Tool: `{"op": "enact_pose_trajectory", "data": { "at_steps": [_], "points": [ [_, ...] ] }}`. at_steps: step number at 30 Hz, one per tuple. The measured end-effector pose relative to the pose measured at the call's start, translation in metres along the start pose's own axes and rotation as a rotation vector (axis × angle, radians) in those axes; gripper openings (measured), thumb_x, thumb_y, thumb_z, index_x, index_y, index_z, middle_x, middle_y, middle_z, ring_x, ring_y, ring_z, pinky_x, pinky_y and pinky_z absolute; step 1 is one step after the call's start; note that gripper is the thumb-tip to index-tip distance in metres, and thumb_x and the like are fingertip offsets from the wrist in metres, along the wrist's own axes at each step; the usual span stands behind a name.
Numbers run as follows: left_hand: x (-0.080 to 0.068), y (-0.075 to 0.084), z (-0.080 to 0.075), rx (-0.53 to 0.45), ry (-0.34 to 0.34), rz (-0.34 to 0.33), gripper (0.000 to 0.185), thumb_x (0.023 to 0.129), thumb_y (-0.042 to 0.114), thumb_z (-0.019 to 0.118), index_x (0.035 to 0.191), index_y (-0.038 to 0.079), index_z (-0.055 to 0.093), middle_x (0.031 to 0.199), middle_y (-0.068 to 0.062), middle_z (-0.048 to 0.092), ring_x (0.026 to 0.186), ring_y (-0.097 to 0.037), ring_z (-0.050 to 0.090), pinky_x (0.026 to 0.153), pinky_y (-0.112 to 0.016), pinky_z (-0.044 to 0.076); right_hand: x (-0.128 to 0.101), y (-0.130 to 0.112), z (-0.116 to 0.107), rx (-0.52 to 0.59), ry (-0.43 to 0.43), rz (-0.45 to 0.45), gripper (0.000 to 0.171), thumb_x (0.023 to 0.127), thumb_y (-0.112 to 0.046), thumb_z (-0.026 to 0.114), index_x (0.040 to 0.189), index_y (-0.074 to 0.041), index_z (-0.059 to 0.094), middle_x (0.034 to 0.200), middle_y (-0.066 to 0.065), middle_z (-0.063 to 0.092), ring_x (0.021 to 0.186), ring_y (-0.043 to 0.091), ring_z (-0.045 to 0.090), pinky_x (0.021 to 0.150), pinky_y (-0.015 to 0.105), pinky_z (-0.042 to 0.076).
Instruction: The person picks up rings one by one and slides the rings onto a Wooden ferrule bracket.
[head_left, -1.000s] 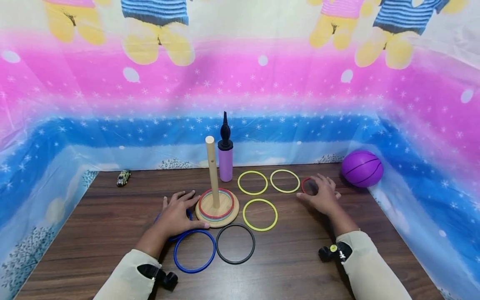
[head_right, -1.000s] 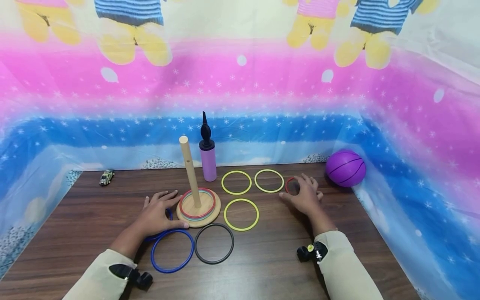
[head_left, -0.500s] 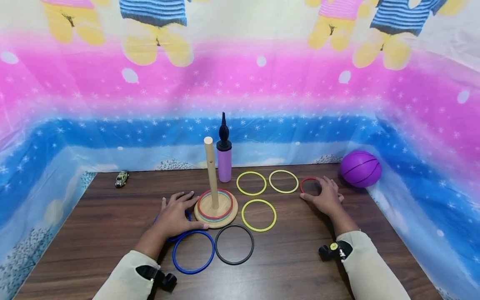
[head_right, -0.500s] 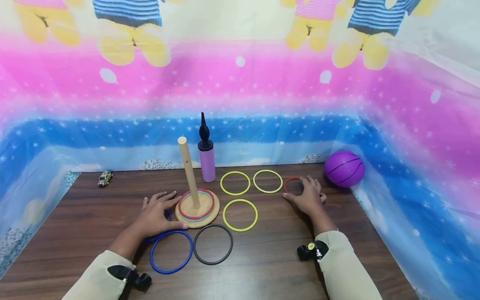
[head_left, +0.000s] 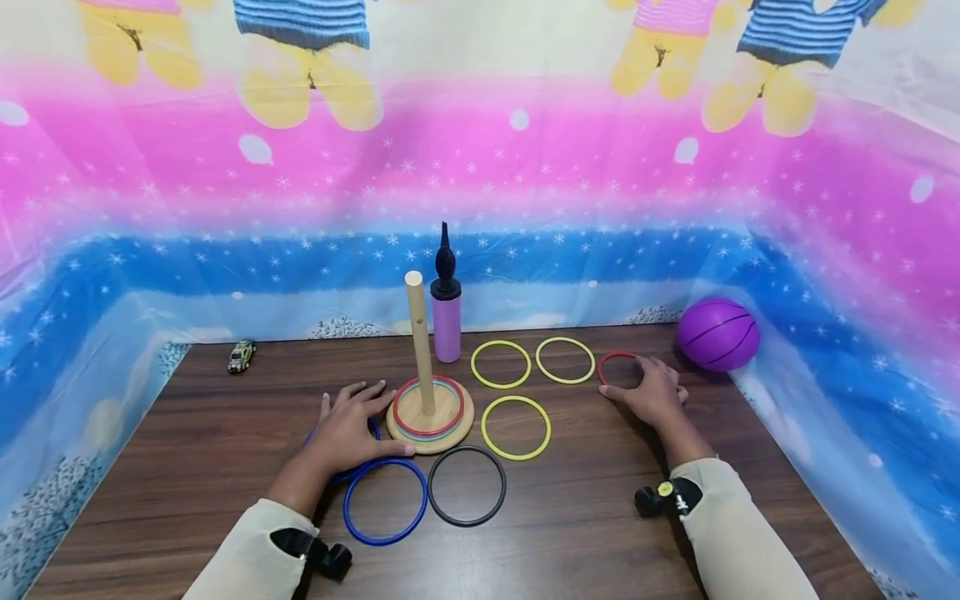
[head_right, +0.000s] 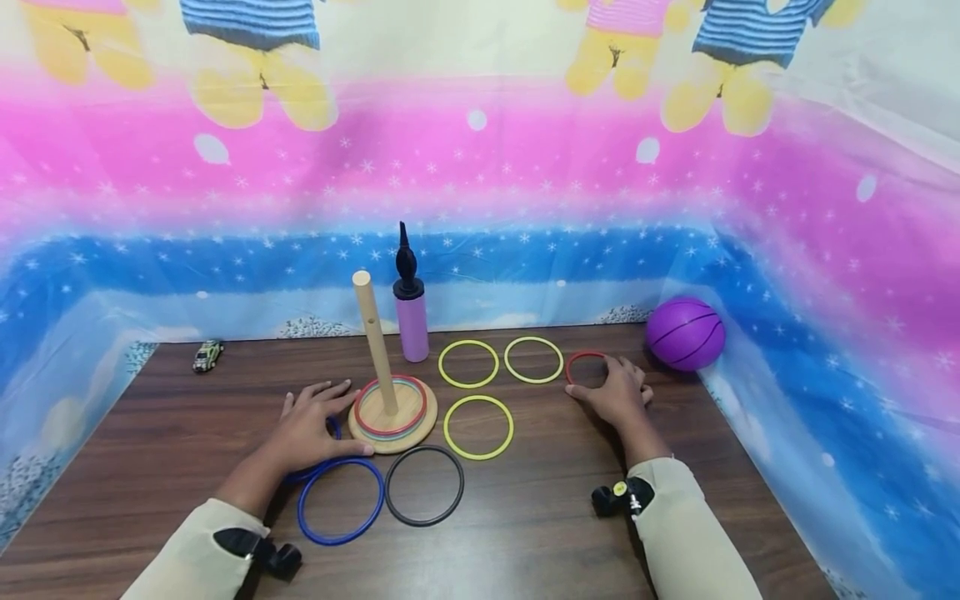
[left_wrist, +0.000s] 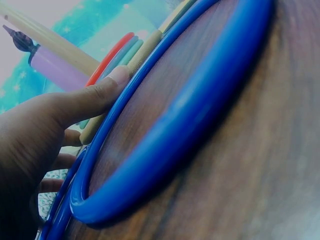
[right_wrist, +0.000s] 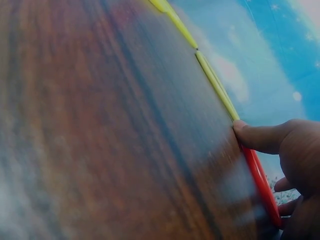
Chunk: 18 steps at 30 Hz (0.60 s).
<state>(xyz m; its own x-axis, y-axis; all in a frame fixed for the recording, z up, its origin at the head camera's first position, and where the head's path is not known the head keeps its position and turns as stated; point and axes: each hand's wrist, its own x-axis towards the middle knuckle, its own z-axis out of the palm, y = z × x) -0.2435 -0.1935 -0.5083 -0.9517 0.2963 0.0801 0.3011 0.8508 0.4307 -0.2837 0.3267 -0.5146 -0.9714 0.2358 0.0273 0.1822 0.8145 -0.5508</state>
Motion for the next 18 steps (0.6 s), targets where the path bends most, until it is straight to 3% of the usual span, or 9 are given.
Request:
{"op": "enact_pose_trajectory", "data": {
  "at_steps": [7,18],
  "points": [
    [-0.0001,0.0015,-0.0013,0.003,-0.003,-0.003,0.107,0.076,0.073,0.09,0.161,0.016,0.058,0.172,-0.02,0.046,0.16,-0.053,0.033,0.121,-0.092,0.009,-0.0042,-0.003,-0.0033,-0.009,0.007,-0.013,0.098,0.086,-0.05,0.089,0.158,0.006,0.05,0.164,0.034,0.043,0.152,0.056,0.032,0.114,0.077,0.025],
    [-0.0002,0.0006,-0.0007,0.004,-0.004,-0.004,0.107,0.076,0.073,0.09,0.161,0.015,0.057,0.172,-0.02,0.045,0.16,-0.054,0.032,0.121,-0.092,0.009,-0.0049,-0.0042,-0.0035,0.01,0.023,-0.008,0.096,0.087,-0.048,0.089,0.154,0.011,0.052,0.164,0.034,0.043,0.151,0.055,0.033,0.114,0.076,0.026]
  ]
}}
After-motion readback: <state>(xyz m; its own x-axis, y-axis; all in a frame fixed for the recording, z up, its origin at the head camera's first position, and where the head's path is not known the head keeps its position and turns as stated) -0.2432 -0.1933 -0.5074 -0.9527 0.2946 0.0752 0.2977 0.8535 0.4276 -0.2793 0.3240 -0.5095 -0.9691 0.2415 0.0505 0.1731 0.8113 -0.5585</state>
